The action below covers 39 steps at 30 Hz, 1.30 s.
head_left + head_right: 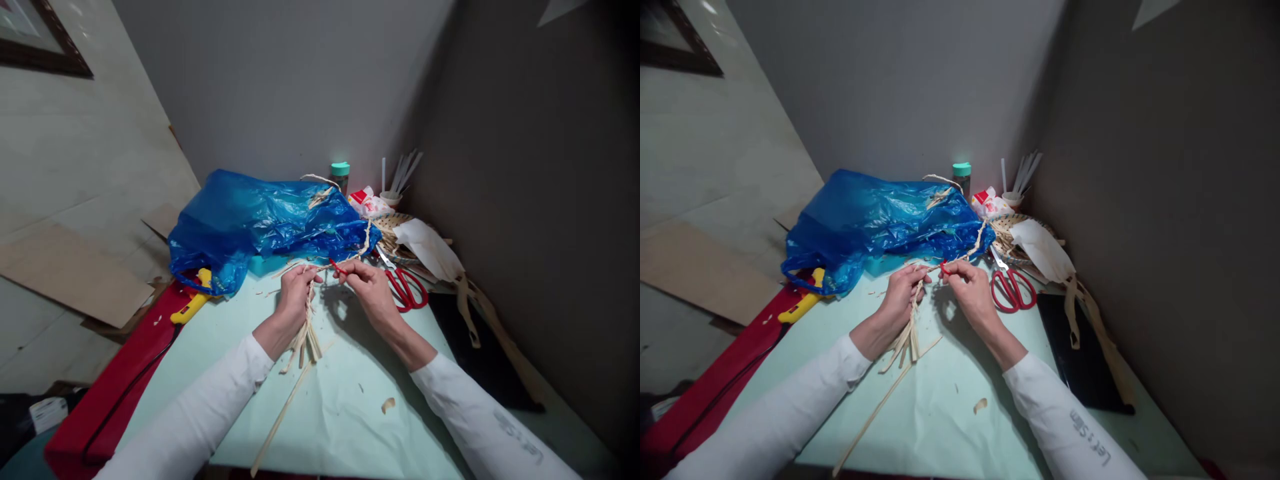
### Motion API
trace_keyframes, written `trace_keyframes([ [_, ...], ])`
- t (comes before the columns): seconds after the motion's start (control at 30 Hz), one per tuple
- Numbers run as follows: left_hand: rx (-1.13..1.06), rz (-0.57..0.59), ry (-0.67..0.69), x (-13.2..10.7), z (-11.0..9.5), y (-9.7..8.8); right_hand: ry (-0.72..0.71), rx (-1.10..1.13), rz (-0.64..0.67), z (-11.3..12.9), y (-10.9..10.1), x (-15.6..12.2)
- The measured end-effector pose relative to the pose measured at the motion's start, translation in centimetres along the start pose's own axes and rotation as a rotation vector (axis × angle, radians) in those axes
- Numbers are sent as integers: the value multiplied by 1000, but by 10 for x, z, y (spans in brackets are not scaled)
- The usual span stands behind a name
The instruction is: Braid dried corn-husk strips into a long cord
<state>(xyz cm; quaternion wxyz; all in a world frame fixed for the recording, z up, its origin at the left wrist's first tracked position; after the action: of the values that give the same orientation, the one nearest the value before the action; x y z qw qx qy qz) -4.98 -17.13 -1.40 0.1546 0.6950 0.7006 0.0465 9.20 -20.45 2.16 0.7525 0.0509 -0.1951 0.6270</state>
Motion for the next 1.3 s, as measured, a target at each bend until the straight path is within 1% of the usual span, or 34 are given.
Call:
trace_keyframes([
  [0.07,-15,-20,-2,4,-3,-3,97,98,56,-6,1,1],
  [0.13,-29,-33,-5,6,-6,-6,168,100,130,-12,3,1],
  [0.2,-43,-18,-12,9,-8,-4,184,44,168,-17,6,1],
  [0.23,-52,2,-19,10,-8,-2,178,21,162,-19,7,1],
  [0.3,-71,55,-42,12,-5,7,174,16,112,-24,6,2],
  [0.4,-96,139,-99,14,4,27,193,44,25,-32,0,6],
  [0.47,-106,191,-136,14,10,39,193,59,1,-37,-5,10],
  [0.53,-107,244,-169,11,14,47,182,67,-24,-40,-12,15],
  [0.63,-84,332,-224,2,16,51,167,87,-106,-40,-24,24],
  [0.73,-59,389,-269,-9,15,47,162,118,-176,-37,-31,29],
  [0.8,-54,386,-279,-14,15,44,163,140,-180,-35,-32,30],
  [0.87,-56,356,-274,-15,15,42,164,154,-173,-33,-29,29],
  [1.07,-77,233,-187,0,17,35,204,156,-173,-30,-20,15],
  [1.2,-81,206,-139,4,17,32,139,20,-208,-16,-13,3],
  [1.3,-70,195,-116,1,16,32,57,-119,-124,-2,-5,-3],
])
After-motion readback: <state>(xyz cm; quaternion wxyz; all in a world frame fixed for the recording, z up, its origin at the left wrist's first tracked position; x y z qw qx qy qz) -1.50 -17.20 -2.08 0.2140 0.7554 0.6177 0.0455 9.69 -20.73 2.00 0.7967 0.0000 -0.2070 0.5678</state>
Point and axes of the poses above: each hand's wrist, its own x-axis towards the middle knuckle, its own y-axis out of the palm, z = x × y, the point moved 4 cm from there along x, towards the middle knuckle, and after that the axes turned 3 degrees about -z, right-handed, at the moved point
